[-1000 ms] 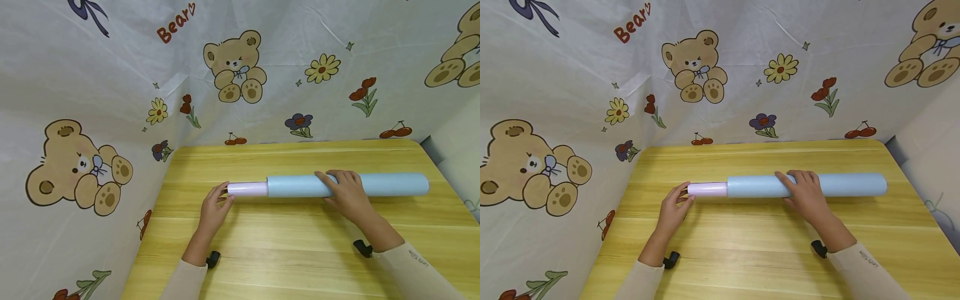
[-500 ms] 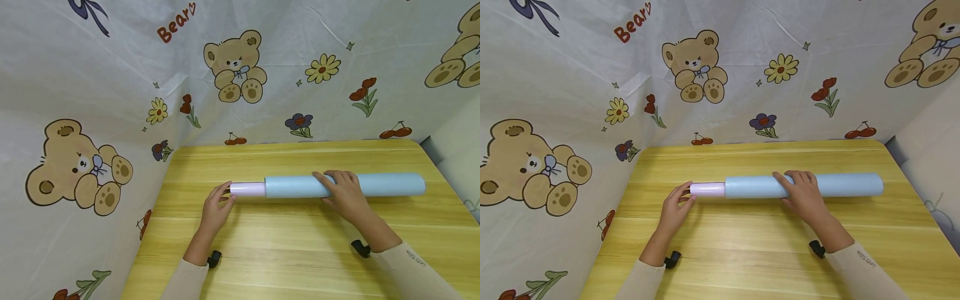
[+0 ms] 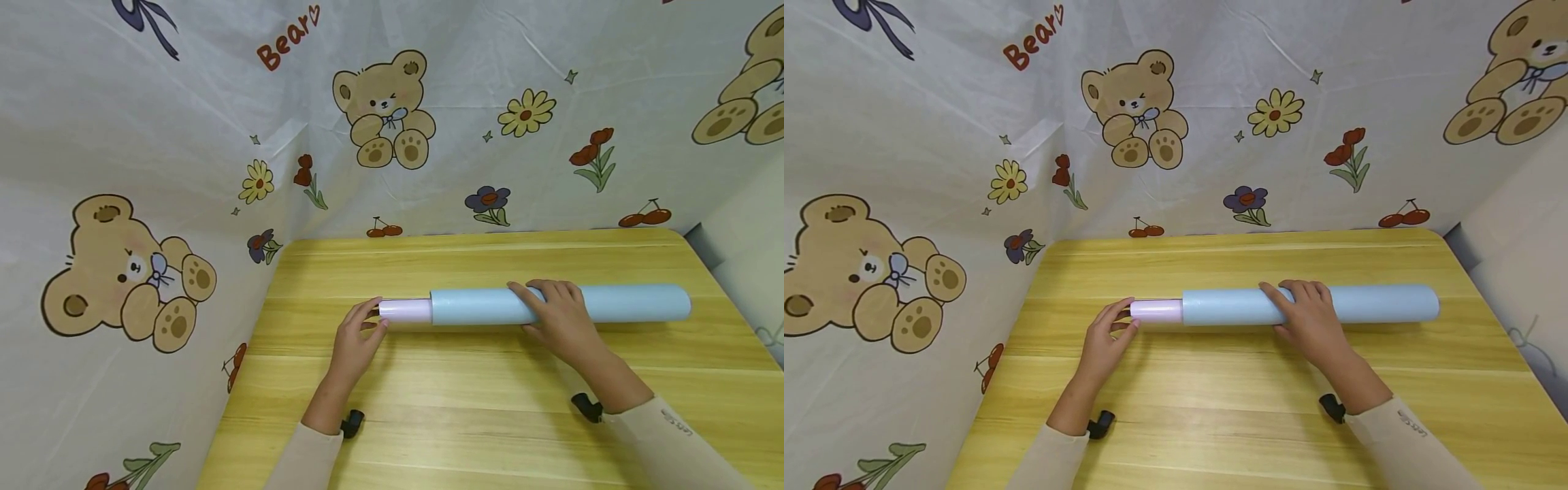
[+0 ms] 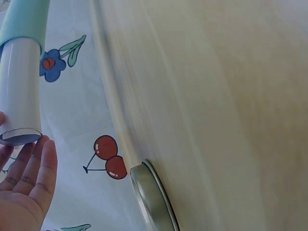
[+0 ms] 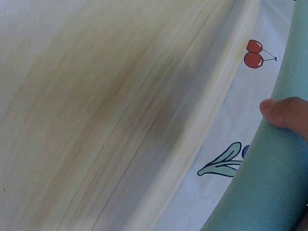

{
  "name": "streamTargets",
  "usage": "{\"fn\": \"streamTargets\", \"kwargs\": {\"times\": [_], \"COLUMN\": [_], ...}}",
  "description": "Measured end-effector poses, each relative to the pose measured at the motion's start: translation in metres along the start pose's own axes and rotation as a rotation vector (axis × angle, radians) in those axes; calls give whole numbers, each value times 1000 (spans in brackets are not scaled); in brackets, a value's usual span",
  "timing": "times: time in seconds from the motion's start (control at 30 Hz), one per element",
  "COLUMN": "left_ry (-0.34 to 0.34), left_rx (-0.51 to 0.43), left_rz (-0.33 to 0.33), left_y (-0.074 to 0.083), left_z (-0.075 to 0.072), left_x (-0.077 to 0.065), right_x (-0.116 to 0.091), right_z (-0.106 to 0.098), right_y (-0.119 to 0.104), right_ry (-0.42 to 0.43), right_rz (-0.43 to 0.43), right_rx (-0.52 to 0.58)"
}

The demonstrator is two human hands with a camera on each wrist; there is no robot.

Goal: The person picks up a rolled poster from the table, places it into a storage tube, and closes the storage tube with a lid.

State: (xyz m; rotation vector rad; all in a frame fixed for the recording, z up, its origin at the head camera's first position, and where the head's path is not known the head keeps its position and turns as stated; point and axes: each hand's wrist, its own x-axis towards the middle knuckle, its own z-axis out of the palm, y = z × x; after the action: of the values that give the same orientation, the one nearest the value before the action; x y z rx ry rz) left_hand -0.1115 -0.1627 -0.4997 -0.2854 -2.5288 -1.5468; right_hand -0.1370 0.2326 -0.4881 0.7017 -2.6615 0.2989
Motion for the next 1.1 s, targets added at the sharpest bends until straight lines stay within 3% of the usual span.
{"fn": "streamTargets", "kwargs": {"times": [1.1], "left_ry": [-16], "left_rx": [-32], "left_rz": [15], "left_y": [5], "left_z": [12], "left_x": [2], "right_x": [2], "right_z": [3], "right_y": [-7], "right_ry": [-9], "right_rz": [11], "right_rx": [3]}}
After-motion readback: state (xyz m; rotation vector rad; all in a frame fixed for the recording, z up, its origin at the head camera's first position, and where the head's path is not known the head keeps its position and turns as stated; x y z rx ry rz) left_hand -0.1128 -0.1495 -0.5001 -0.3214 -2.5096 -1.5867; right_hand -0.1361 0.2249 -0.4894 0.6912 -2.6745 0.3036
